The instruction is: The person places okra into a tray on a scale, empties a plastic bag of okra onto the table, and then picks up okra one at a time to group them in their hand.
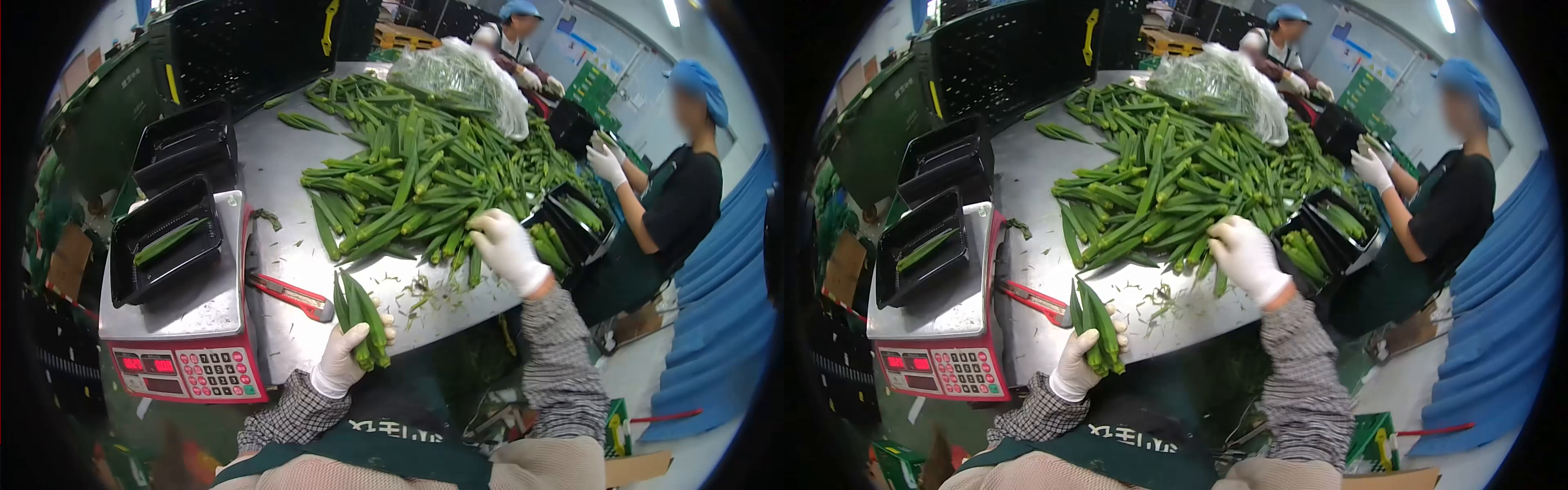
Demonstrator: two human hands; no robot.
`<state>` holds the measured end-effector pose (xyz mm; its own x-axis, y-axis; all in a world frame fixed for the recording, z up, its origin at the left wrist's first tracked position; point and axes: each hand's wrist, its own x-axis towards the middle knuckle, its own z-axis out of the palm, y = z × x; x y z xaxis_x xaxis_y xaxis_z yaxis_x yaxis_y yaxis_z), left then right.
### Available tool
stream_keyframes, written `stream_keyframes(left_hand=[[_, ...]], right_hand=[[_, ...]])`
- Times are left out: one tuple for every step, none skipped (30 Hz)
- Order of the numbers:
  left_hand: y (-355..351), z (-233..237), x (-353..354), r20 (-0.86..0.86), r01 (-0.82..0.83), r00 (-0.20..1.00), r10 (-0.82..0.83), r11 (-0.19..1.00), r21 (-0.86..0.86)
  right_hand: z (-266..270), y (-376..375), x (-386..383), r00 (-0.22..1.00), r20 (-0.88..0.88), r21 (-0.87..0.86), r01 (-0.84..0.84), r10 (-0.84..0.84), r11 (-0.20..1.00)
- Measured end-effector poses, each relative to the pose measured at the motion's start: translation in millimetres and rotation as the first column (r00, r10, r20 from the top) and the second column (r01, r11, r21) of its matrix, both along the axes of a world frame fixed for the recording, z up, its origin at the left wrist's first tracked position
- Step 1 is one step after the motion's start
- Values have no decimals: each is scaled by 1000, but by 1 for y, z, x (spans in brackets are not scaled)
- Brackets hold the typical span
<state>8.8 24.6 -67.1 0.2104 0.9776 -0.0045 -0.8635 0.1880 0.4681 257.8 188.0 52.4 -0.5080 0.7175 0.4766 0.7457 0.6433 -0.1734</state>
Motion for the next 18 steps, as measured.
stream_keyframes(left_hand=[[1,0,2,14,-4,1000,4,1000,-6],[0,3,2,-2,-19,1000,19,1000,-5],[-1,3,2,-16,-31,999,31,1000,1],[-1,2,2,-36,-46,998,46,999,6],[0,2,2,-55,-57,997,58,998,12],[0,2,2,-58,-53,997,53,999,15],[-1,4,1,-64,-46,997,46,999,4],[-1,6,1,-68,-35,997,34,999,-5],[-1,7,1,-72,-20,997,19,1000,-15],[-1,7,1,-82,-17,997,15,1000,-22],[0,8,0,-85,-13,996,12,1000,-18],[0,8,0,-85,-7,996,5,1000,-15],[0,7,0,-80,0,997,-1,1000,-14],[0,6,1,-60,4,998,-5,1000,-5],[0,5,1,-39,4,999,-4,1000,4],[1,4,0,-19,3,1000,-3,1000,14],[1,4,0,-21,-2,1000,2,1000,16],[1,4,-1,-24,-4,1000,4,1000,18]], right_hand=[[-5,15,-16,999,38,92,-37,34,995],[-7,29,-28,991,137,115,-16,0,993],[-11,41,-41,974,223,135,-1,-30,991],[-14,49,-51,960,270,168,32,-77,985],[-16,57,-58,940,314,205,66,-129,977],[-22,67,-59,891,417,188,109,-180,976],[-26,75,-58,862,467,170,134,-199,976],[-20,72,-62,843,503,131,145,-192,981],[-12,68,-64,823,538,91,161,-185,983],[-8,68,-64,819,545,96,154,-181,983],[-6,69,-61,814,552,97,151,-179,984],[-2,70,-57,808,562,97,150,-178,984],[5,73,-52,830,515,125,173,-213,977],[10,78,-42,917,338,132,175,-210,976],[13,83,-30,969,148,138,175,-195,975],[18,84,-20,985,-95,117,154,-143,981],[24,83,-14,938,-335,102,130,-89,986],[42,66,-18,781,-610,-216,0,-135,976]])
